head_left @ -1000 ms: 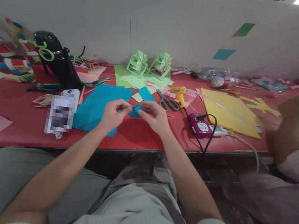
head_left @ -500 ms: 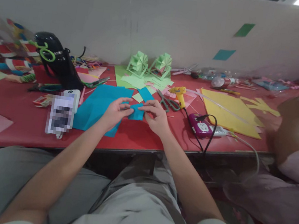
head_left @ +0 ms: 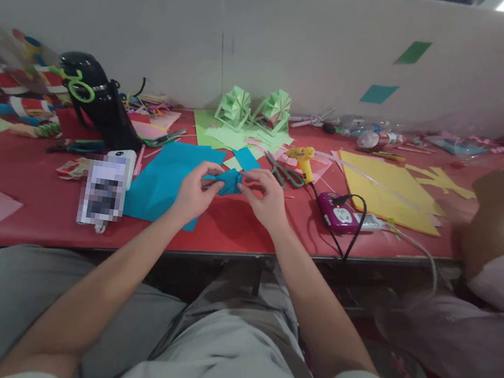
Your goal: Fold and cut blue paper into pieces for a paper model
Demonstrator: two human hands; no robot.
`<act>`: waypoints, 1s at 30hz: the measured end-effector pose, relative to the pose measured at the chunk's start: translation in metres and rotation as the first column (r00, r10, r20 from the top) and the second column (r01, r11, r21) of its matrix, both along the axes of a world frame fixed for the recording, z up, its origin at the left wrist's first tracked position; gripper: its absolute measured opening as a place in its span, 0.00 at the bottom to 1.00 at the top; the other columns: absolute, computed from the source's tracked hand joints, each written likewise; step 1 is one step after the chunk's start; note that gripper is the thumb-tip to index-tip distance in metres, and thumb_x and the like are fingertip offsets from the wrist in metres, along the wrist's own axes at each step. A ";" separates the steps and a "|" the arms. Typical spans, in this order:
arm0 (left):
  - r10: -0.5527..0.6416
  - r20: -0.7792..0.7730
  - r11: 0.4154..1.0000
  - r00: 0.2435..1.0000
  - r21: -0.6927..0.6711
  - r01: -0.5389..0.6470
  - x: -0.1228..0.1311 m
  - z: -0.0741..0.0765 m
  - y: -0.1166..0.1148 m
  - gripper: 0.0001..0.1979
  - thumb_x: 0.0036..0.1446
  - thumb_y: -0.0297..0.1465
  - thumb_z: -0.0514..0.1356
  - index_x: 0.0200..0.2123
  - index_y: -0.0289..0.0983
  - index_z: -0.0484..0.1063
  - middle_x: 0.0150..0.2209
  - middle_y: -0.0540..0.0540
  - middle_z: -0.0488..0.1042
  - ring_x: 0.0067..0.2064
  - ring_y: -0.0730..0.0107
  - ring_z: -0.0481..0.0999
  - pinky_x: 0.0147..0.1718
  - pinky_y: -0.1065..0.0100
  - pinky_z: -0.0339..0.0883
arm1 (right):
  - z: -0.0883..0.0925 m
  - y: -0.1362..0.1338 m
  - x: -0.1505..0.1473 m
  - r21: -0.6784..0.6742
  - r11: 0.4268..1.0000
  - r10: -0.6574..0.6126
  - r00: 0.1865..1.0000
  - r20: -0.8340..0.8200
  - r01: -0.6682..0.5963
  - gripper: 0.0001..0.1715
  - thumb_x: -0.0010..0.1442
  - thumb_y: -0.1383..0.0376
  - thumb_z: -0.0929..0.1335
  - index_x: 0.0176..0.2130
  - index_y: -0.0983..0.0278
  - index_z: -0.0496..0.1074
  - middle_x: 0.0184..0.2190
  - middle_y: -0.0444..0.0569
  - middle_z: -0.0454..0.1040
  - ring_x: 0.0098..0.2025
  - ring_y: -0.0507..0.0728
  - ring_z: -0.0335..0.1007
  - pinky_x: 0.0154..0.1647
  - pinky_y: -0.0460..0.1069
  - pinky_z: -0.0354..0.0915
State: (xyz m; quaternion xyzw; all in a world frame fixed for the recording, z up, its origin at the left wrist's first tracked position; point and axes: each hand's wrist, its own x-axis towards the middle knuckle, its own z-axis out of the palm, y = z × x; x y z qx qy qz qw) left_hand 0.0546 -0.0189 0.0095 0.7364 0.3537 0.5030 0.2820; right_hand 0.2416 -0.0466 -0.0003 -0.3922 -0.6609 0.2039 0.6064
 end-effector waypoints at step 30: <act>-0.068 -0.134 0.990 0.989 0.111 0.083 -0.001 0.000 -0.003 0.12 0.61 0.28 0.57 0.48 0.42 0.72 0.47 0.43 0.73 0.48 0.65 0.75 0.43 0.64 0.74 | 0.001 -0.001 -0.002 -0.165 0.975 0.146 0.989 -0.034 -0.150 0.11 0.55 0.58 0.72 0.34 0.63 0.73 0.33 0.46 0.76 0.35 0.54 0.73 0.39 0.50 0.72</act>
